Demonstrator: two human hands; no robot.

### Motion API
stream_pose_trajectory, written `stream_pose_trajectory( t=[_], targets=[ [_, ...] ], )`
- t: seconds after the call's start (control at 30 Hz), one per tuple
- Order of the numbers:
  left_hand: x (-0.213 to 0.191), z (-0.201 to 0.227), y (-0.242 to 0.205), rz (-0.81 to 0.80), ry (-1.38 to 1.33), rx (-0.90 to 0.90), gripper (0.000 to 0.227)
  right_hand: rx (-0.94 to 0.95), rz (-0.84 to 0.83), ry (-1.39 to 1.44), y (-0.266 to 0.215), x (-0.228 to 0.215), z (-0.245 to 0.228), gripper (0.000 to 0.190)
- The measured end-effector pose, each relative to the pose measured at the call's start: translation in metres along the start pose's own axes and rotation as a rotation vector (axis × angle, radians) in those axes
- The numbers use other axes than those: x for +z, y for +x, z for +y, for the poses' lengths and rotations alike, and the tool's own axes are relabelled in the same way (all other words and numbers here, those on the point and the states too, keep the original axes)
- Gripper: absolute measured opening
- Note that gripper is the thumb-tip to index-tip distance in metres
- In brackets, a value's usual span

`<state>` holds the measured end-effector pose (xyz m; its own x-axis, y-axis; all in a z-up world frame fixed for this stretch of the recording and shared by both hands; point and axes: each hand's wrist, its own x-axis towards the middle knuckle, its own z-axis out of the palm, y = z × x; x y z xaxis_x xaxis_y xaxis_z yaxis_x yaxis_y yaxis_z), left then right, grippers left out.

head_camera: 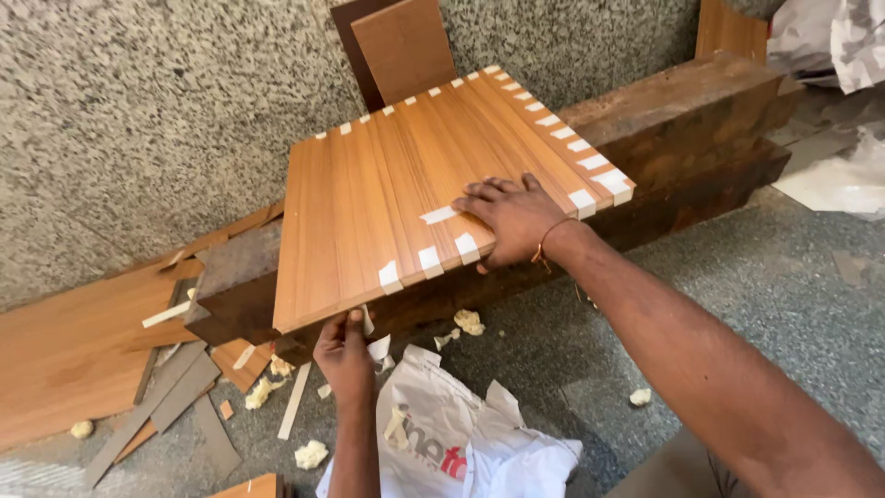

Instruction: The person applies and presses down strips of white tape along the edges of a wood-grain panel by hand.

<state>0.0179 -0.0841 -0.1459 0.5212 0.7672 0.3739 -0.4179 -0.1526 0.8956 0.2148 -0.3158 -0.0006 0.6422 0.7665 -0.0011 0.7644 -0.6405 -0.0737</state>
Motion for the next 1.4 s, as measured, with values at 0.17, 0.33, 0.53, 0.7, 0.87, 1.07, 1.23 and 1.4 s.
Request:
stream_pose_trajectory(
  t=[0.17,0.33,0.53,0.7,0.87,1.07,1.23,1.4],
  targets=[
    [-0.003,-0.044,0.018,0.102,0.520,0.207,0.021,-0.006,-0.002,-0.021,0.000,-0.002,-0.001,0.112],
    [-0.028,-0.108,0.009,0.057,0.680,0.060,0.019,-0.010,0.014,-0.003,-0.002,0.003,0.000,0.111],
    [-0.045,-0.111,-0.028,-0.088,0.098,-0.350,0.023,-0.012,0.039,-0.001,0.000,-0.002,0.006,0.109],
    [0.003,0.002,-0.044,-0.273,0.025,-0.250,0.022,-0.015,0.025,-0.017,-0.001,-0.002,0.000,0.111],
    [0.046,0.109,-0.034,-0.213,0.607,0.152,0.030,0.002,-0.002,-0.012,-0.003,-0.001,0.002,0.108],
    [0.052,0.127,0.007,-0.133,0.857,0.331,0.018,0.010,-0.040,-0.002,-0.003,-0.008,-0.004,0.109],
    [0.043,0.115,0.023,-0.270,1.234,0.512,0.018,0.019,-0.038,0.006,-0.007,-0.008,-0.003,0.109],
    [0.031,0.126,0.028,-0.340,1.091,0.241,0.041,0.019,-0.040,-0.009,-0.004,-0.008,-0.003,0.110]
  ],
)
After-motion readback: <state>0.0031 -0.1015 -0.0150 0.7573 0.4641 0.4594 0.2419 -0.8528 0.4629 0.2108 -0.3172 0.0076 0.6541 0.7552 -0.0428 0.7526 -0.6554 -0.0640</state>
